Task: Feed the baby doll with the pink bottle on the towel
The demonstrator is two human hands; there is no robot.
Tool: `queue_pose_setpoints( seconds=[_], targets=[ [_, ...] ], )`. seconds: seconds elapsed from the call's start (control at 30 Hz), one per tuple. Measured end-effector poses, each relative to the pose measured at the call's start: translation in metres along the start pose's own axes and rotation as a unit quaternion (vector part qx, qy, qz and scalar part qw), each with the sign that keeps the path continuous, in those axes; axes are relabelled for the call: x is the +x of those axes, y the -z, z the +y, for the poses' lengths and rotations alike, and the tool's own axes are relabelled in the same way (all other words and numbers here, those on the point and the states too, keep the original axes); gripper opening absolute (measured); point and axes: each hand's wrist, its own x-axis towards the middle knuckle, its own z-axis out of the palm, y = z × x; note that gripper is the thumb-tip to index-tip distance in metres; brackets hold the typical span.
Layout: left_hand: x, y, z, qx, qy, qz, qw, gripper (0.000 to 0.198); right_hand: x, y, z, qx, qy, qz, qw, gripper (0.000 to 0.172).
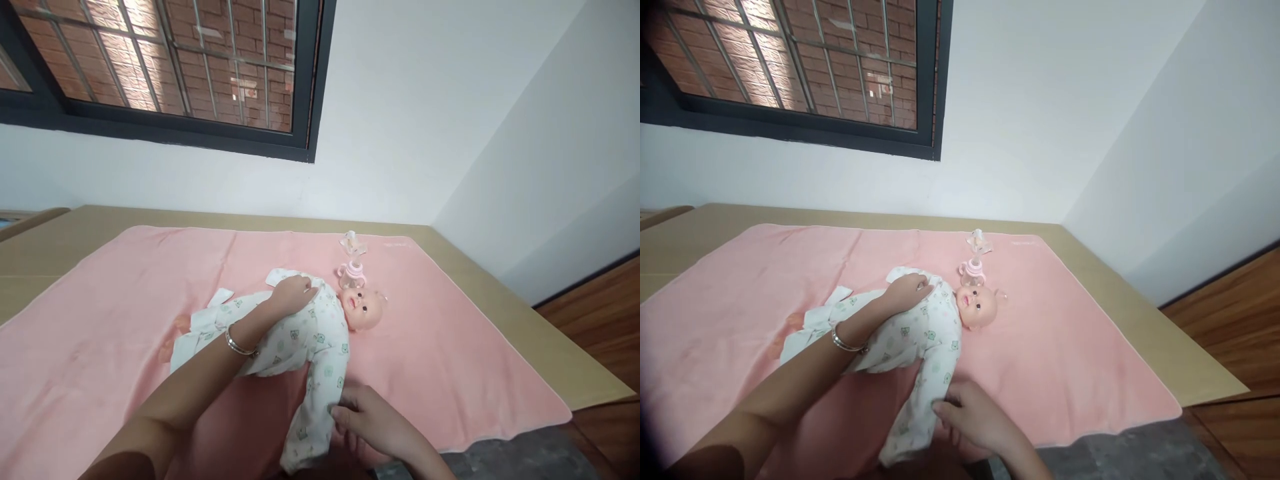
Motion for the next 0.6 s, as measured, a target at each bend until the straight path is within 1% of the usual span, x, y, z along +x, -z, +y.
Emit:
queue_pose_setpoints(
  seconds=[0.07, 0.1, 0.13, 0.17, 0.2, 0.23, 0.27, 0.33, 0.37, 0.4, 0.47, 0.5, 0.57, 0.6],
  targets=[
    [-0.005, 0.001, 0.001, 0.003, -0.009, 0.011, 1.0, 0.031, -0.003, 0.019, 0.001, 0.004, -0.041, 0.007, 0.999, 0.037],
    [-0.007, 0.001, 0.002, 0.004, -0.013, 0.018, 1.0, 0.031, -0.003, 0.029, 0.002, 0.021, -0.062, 0.026, 0.998, 0.042],
    [-0.01, 0.002, 0.001, 0.004, -0.016, 0.024, 1.0, 0.03, -0.001, 0.039, 0.003, 0.04, -0.074, 0.06, 0.995, 0.047],
    [-0.013, 0.002, 0.001, 0.005, -0.017, 0.031, 0.999, 0.03, 0.002, 0.049, 0.003, 0.056, -0.073, 0.11, 0.99, 0.051],
    [-0.015, 0.003, -0.001, 0.005, -0.017, 0.037, 0.999, 0.03, 0.006, 0.059, 0.005, 0.076, -0.068, 0.168, 0.981, 0.052],
    [-0.018, 0.003, -0.003, 0.005, -0.016, 0.043, 0.999, 0.029, 0.011, 0.068, 0.006, 0.105, -0.059, 0.228, 0.966, 0.049],
    [-0.019, 0.003, -0.006, 0.004, -0.014, 0.047, 0.999, 0.029, 0.016, 0.075, 0.008, 0.144, -0.047, 0.29, 0.945, 0.043],
    [-0.021, 0.002, -0.013, 0.003, -0.006, 0.053, 0.999, 0.029, 0.03, 0.086, 0.015, 0.237, -0.019, 0.39, 0.89, 0.027],
    [-0.021, 0.001, -0.016, 0.001, 0.0, 0.054, 0.999, 0.029, 0.038, 0.09, 0.018, 0.284, -0.003, 0.425, 0.859, 0.022],
    [-0.02, 0.0, -0.02, -0.002, 0.004, 0.053, 0.999, 0.029, 0.045, 0.093, 0.022, 0.328, 0.015, 0.448, 0.831, 0.023],
    [-0.019, -0.001, -0.025, -0.013, 0.006, 0.042, 0.999, 0.03, 0.06, 0.098, 0.027, 0.405, 0.04, 0.467, 0.786, 0.03],
    [-0.018, -0.002, -0.026, -0.022, 0.003, 0.034, 0.999, 0.03, 0.066, 0.1, 0.028, 0.444, 0.045, 0.463, 0.766, 0.028],
    [-0.018, -0.002, -0.027, -0.04, -0.009, 0.016, 0.999, 0.031, 0.075, 0.106, 0.027, 0.513, 0.044, 0.452, 0.728, 0.018],
    [-0.018, -0.002, -0.026, -0.049, -0.013, 0.009, 0.999, 0.031, 0.078, 0.108, 0.024, 0.541, 0.041, 0.442, 0.715, 0.016]
  ],
)
